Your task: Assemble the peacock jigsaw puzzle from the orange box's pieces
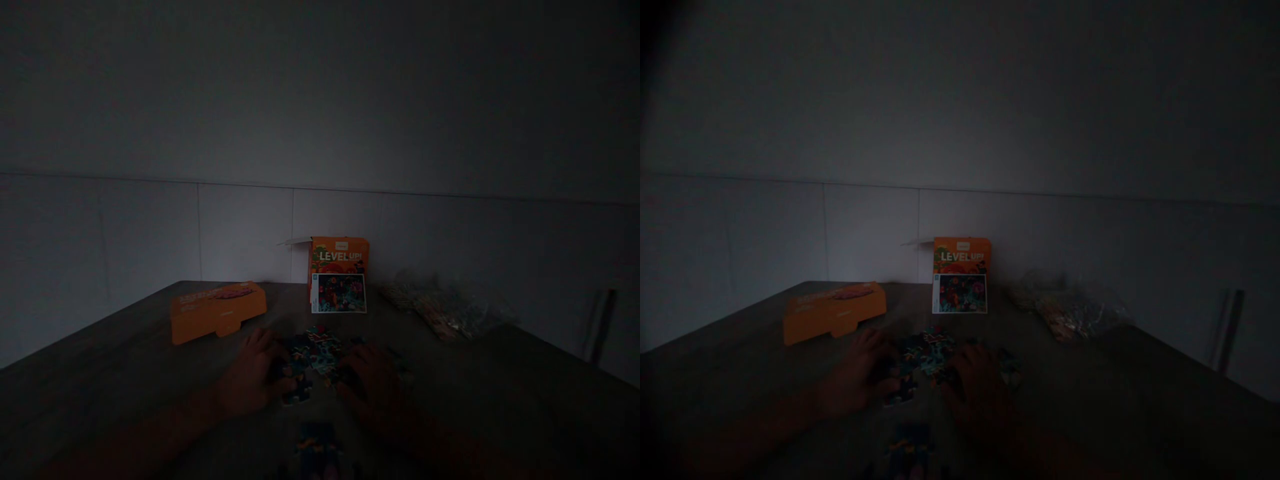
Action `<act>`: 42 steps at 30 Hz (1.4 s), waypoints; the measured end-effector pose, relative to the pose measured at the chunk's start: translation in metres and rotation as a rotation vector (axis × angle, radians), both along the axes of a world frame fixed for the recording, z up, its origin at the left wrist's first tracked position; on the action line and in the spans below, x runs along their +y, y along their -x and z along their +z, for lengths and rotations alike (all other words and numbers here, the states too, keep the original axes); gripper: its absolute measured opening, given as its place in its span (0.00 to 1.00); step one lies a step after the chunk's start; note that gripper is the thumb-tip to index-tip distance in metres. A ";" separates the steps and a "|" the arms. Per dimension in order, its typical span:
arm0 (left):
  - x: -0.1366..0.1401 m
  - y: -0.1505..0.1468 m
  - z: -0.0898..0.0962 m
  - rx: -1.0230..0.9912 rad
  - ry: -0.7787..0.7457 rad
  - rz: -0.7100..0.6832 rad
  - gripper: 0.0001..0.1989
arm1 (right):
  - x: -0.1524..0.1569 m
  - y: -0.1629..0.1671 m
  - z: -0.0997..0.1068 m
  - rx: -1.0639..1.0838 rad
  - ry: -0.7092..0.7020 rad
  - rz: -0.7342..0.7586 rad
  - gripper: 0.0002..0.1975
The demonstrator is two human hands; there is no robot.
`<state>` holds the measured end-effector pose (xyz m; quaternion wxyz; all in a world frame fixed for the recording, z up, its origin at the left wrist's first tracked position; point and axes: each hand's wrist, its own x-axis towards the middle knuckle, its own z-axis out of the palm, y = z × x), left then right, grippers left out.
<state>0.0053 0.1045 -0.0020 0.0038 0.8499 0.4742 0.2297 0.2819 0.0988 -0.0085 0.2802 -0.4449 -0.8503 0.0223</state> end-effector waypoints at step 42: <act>0.002 0.008 0.002 0.002 -0.110 -0.249 0.14 | 0.002 -0.004 0.002 -0.078 -0.103 0.050 0.09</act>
